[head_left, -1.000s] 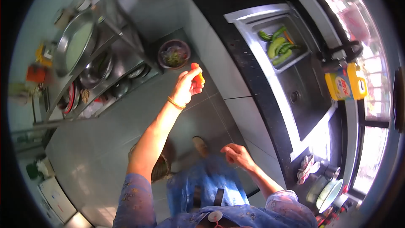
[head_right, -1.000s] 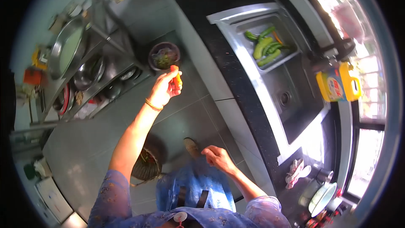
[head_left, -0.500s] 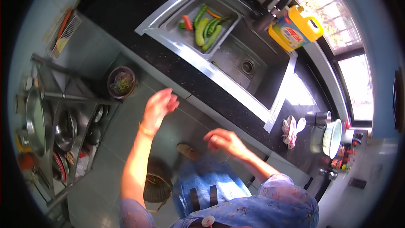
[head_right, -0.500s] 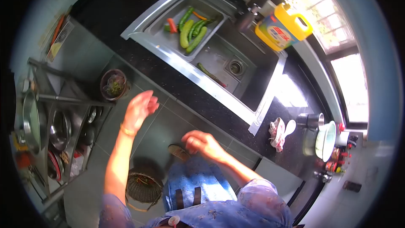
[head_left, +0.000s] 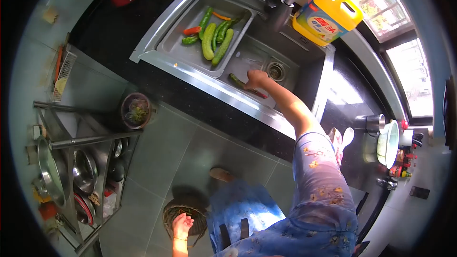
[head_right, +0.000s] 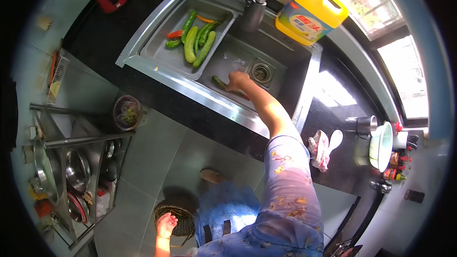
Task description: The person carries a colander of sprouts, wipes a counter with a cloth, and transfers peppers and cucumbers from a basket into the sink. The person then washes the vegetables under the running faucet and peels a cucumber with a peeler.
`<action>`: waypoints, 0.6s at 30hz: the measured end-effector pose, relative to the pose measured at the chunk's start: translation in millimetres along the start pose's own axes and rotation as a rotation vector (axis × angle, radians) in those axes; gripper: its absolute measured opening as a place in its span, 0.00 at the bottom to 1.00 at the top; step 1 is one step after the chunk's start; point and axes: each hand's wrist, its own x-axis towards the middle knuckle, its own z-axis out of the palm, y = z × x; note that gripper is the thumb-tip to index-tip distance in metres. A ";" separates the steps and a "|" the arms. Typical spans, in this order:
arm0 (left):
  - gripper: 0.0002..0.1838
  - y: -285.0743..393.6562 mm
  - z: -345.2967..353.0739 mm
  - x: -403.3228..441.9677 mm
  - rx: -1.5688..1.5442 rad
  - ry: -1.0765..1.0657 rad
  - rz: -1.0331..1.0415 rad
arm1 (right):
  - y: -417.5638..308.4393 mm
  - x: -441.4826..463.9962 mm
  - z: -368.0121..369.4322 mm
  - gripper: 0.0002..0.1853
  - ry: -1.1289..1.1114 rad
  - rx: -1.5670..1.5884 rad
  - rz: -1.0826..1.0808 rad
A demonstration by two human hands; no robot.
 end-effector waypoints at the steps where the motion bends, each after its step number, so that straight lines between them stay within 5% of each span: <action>1: 0.06 -2.9 1.9 -4.8 0.005 0.014 0.028 | -4.7 7.9 5.6 0.22 -0.145 -0.191 -0.027; 8: 0.08 -15.7 -11.0 -16.4 0.046 0.070 0.122 | 5.3 -6.1 26.3 0.18 -0.157 -0.174 0.038; 15: 0.12 -72.9 -40.1 -17.8 -0.045 0.061 0.106 | -1.9 -99.1 -50.8 0.11 0.394 0.627 0.095; 18: 0.16 -99.2 -36.1 -18.9 -0.052 0.081 0.090 | -48.3 -127.3 -101.7 0.09 0.362 0.748 -0.018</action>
